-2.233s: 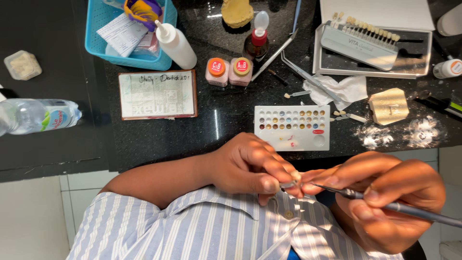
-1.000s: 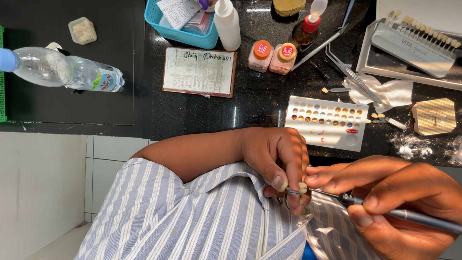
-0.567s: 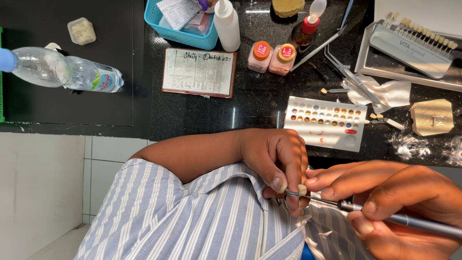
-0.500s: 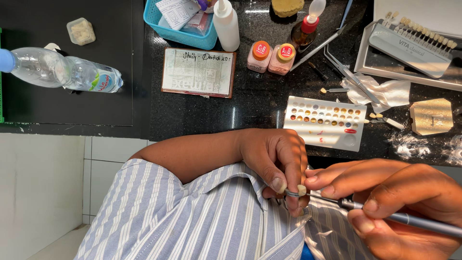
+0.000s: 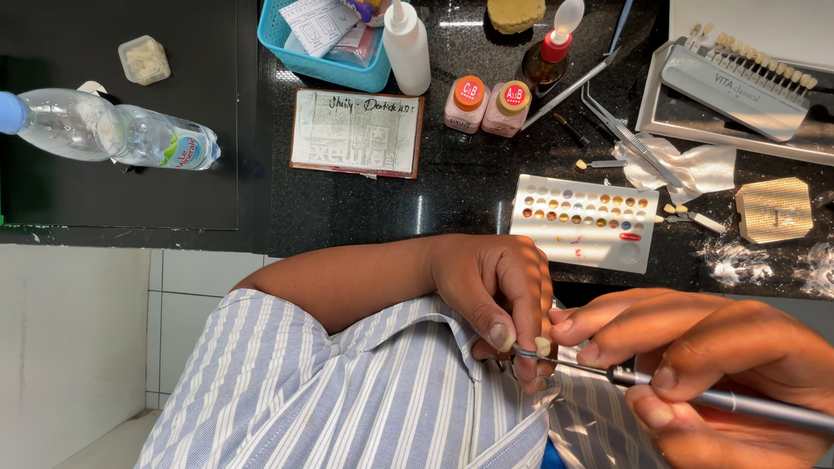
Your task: The person holds a small tooth-shaped object with tweezers and applies material using a fine brush. They repeatedly dip the brush into a color palette, apply to the object, and use a pen-like tool to mark or adjust the surface. The person also uses a sponge to wipe the work area.
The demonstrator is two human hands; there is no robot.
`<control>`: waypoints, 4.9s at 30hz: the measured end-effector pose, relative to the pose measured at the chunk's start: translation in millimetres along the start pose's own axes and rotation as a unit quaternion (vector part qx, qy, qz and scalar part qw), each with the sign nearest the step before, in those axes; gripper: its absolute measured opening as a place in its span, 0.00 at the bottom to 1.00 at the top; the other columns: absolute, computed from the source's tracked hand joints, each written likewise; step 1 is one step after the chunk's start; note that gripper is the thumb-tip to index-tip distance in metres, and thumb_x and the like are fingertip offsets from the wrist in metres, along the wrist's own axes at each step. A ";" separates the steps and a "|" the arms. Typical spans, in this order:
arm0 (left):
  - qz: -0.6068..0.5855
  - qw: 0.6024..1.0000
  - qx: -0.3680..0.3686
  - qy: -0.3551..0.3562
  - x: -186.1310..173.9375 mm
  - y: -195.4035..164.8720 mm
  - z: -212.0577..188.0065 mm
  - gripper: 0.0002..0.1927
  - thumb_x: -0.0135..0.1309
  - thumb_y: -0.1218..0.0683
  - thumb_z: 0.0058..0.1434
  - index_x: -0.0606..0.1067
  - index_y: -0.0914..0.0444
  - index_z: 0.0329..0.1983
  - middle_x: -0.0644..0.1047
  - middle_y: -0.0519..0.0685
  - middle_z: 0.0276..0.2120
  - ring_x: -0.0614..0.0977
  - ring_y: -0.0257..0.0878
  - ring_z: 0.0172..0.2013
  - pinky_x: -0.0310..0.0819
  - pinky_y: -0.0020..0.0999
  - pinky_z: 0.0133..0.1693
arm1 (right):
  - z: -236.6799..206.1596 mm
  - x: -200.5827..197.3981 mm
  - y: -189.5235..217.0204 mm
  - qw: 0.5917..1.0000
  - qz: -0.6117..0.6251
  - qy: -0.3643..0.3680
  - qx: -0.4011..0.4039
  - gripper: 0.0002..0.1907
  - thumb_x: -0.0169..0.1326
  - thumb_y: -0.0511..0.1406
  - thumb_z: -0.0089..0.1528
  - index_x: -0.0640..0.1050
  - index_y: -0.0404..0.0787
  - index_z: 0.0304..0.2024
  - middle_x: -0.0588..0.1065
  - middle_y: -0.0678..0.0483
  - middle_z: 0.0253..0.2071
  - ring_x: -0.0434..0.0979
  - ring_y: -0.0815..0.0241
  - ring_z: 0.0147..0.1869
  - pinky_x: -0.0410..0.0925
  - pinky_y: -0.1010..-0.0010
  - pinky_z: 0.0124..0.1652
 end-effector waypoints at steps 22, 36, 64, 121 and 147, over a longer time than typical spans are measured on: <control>-0.010 1.000 0.002 0.007 2.8 -0.5 0.4 0.08 0.56 0.60 0.73 0.82 0.67 0.50 0.84 0.56 0.44 0.82 0.36 0.23 0.78 0.27 0.26 | -8.9 -5.6 -8.9 1.000 -0.001 -0.020 -0.003 0.11 0.54 0.25 0.64 0.71 0.40 0.47 0.80 0.41 0.46 0.85 0.39 0.58 0.73 0.38 0.62; -0.046 0.994 0.067 -0.077 -7.5 -14.4 -0.3 0.07 0.60 0.60 0.70 0.82 0.69 0.47 0.83 0.61 0.42 0.85 0.51 0.38 0.82 0.33 0.27 | -24.1 -84.4 -7.5 0.904 -0.221 -0.367 -0.008 0.08 0.53 0.30 0.72 0.73 0.27 0.45 0.77 0.46 0.39 0.84 0.60 0.41 0.81 0.71 0.45; 0.041 0.916 0.121 -0.381 -63.4 -8.7 -31.1 0.16 0.54 0.52 0.76 0.78 0.69 0.57 0.80 0.63 0.54 0.84 0.43 0.35 0.83 0.38 0.38 | 74.4 -119.5 -123.3 0.765 -0.604 -0.099 0.200 0.08 0.60 0.39 0.63 0.81 0.42 0.39 0.79 0.50 0.33 0.80 0.48 0.38 0.72 0.57 0.38; 0.216 0.939 -0.006 -0.268 -50.4 20.4 36.2 0.10 0.52 0.62 0.75 0.78 0.67 0.56 0.82 0.62 0.51 0.85 0.35 0.33 0.83 0.28 0.36 | -127.4 -87.1 -60.9 0.904 -0.130 -0.356 0.199 0.15 0.56 0.32 0.65 0.76 0.27 0.52 0.80 0.48 0.36 0.76 0.68 0.33 0.68 0.80 0.31; 0.297 0.921 0.006 -0.250 -48.0 6.8 31.0 0.12 0.52 0.61 0.75 0.76 0.64 0.60 0.83 0.56 0.50 0.87 0.37 0.33 0.87 0.31 0.37 | -115.3 -77.2 -75.8 0.934 -0.027 -0.314 0.166 0.15 0.56 0.30 0.66 0.77 0.24 0.52 0.81 0.46 0.40 0.79 0.67 0.41 0.73 0.80 0.41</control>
Point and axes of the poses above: each hand's wrist, its own z-axis towards the middle knuckle, its own x-axis out of the palm, y = z × x, the point moved 9 cm from there along z, towards the middle knuckle
